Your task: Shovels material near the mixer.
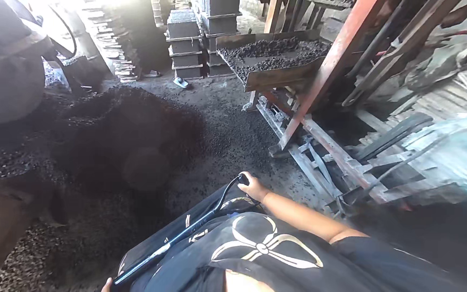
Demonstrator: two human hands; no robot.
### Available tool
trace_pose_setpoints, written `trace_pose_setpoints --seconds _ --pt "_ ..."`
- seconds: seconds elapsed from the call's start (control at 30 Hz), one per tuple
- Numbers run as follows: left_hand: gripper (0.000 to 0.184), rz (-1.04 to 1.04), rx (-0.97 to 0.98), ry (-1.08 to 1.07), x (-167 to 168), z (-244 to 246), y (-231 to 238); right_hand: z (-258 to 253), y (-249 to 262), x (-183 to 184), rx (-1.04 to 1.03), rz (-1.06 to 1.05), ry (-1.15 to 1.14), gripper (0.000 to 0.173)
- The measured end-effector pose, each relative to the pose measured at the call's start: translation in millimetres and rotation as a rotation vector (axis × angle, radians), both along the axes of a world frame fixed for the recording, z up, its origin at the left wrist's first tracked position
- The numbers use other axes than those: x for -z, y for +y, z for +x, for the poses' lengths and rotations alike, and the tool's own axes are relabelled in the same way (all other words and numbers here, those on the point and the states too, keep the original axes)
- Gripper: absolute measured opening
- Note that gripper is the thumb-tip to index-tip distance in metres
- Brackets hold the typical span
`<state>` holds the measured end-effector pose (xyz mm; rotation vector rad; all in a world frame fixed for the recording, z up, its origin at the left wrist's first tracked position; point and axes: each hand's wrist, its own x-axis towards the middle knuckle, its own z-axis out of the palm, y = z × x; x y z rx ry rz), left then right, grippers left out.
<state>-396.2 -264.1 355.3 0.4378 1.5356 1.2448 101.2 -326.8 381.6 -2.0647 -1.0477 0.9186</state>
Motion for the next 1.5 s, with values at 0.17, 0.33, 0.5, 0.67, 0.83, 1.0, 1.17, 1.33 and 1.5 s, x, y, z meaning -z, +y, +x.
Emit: trace_pose_setpoints --seconds 0.17,0.33,0.5,0.67,0.83,1.0,1.17,1.33,1.5 --pt "0.018 0.02 0.054 -0.108 4.3 11.6 11.4 3.0 -18.2 -7.0 0.075 0.001 -0.021 0.061" --pt "0.018 0.004 0.085 -0.143 10.9 18.5 25.7 3.7 -38.5 -10.5 0.14 0.042 -0.017 0.062" --pt "0.024 -0.024 0.121 -0.157 9.1 27.0 34.5 -0.5 -61.1 -4.9 0.223 0.088 -0.017 0.06" --pt "0.021 -0.031 0.138 -0.183 12.0 33.1 43.6 -2.0 -74.6 -3.8 0.269 0.116 -0.003 0.059" --pt "0.02 -0.03 0.178 -0.164 11.0 38.4 46.1 -3.4 -82.6 -8.8 0.287 0.134 -0.02 0.059" --pt "0.017 -0.021 0.152 -0.214 15.2 38.0 50.6 -6.6 -86.8 -7.8 0.3 0.18 -0.02 0.058" --pt "0.021 0.008 0.181 -0.207 7.4 39.3 47.3 -12.8 -88.2 -15.3 0.305 0.176 -0.064 0.059" --pt "0.026 -0.067 0.098 -0.243 7.5 25.5 44.7 -18.1 -79.5 -13.7 0.285 0.175 -0.038 0.064" --pt "0.035 -0.084 0.032 -0.248 19.1 8.6 33.9 -18.7 -66.3 -11.1 0.266 0.168 0.022 0.061"
